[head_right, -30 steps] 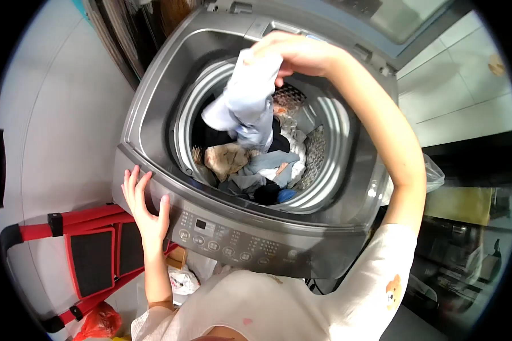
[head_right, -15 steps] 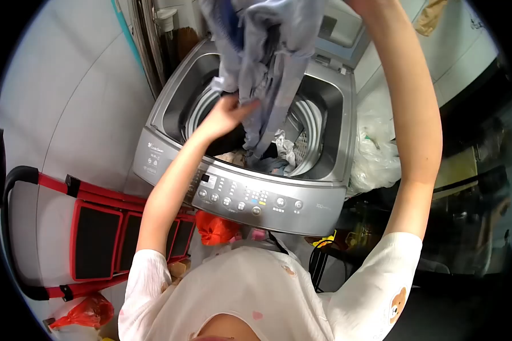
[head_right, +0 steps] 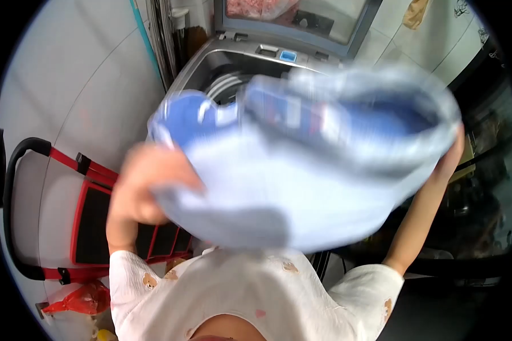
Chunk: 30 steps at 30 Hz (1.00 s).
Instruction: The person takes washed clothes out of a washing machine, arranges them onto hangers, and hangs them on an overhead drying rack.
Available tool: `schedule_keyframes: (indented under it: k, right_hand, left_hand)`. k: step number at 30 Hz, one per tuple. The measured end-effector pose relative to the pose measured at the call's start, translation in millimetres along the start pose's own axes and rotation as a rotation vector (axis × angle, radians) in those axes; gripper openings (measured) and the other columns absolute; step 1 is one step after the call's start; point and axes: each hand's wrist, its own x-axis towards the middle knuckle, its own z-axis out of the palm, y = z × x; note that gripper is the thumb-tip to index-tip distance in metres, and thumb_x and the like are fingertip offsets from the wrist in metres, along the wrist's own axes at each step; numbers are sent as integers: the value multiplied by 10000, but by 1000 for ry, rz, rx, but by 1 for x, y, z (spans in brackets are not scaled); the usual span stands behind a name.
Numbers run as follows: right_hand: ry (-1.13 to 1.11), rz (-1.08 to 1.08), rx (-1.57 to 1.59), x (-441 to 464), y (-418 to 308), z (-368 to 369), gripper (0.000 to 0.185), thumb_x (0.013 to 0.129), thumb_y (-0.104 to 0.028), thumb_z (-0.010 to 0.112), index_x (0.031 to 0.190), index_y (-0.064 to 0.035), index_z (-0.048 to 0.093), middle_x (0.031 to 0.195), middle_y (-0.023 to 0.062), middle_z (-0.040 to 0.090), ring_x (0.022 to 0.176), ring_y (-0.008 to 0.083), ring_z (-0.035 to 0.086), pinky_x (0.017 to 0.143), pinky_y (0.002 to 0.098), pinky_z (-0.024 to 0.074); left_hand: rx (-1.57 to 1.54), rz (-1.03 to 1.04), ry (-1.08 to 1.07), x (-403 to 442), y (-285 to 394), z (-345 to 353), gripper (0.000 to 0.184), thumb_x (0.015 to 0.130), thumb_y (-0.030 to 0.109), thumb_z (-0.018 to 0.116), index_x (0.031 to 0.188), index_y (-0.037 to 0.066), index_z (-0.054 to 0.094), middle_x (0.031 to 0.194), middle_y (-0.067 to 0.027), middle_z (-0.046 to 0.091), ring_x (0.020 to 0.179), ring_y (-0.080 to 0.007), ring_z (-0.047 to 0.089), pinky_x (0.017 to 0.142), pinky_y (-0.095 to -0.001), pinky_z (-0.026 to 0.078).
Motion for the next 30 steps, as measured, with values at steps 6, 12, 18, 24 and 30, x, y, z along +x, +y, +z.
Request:
schedule_keyframes:
  k: [6, 12, 18, 24, 30]
  right_hand:
    - [-591, 1078, -842, -185, 43, -14, 251, 798, -232, 593, 788, 19, 608, 718, 55, 626, 654, 148, 578, 595, 273, 435]
    - [-127, 353, -1380, -236, 76, 45, 238, 752, -151, 608, 964, -44, 583, 876, 118, 594, 757, 293, 562, 653, 356, 448]
    - [-1083, -283, -1288, -259, 88, 103, 491, 651, -93, 636, 1126, -78, 509, 883, 114, 564, 719, 210, 576, 588, 335, 460]
    - [-1351, 3, -1560, -308, 153, 59, 398, 663, -158, 621, 1046, -71, 553, 927, 105, 548, 668, 220, 604, 536, 312, 467]
    - [-1227, -175, -1422, -355, 128, -25, 340, 708, -142, 534, 1043, -196, 557, 866, 99, 562, 573, 228, 604, 483, 345, 467]
  left_hand:
    - [-254, -774, -450, -123, -13, 114, 509, 692, 218, 690, 1145, 93, 495, 1048, -125, 516, 980, -303, 506, 835, -382, 424]
    - [551, -164, -199, -144, -69, 148, 388, 645, 178, 676, 1010, 146, 545, 1240, -121, 431, 1156, -276, 408, 991, -462, 281]
    - [442, 191, -212, -149, -68, 145, 127, 688, 110, 569, 797, 100, 505, 809, -60, 555, 795, -220, 564, 774, -336, 470]
    - [165, -157, -96, -156, 35, 155, 205, 625, 40, 617, 794, 39, 501, 699, -101, 533, 604, -289, 545, 536, -379, 434]
    - [51, -1009, -356, -232, 152, 206, 305, 773, 236, 594, 947, 11, 487, 694, -159, 583, 654, -314, 594, 542, -394, 467]
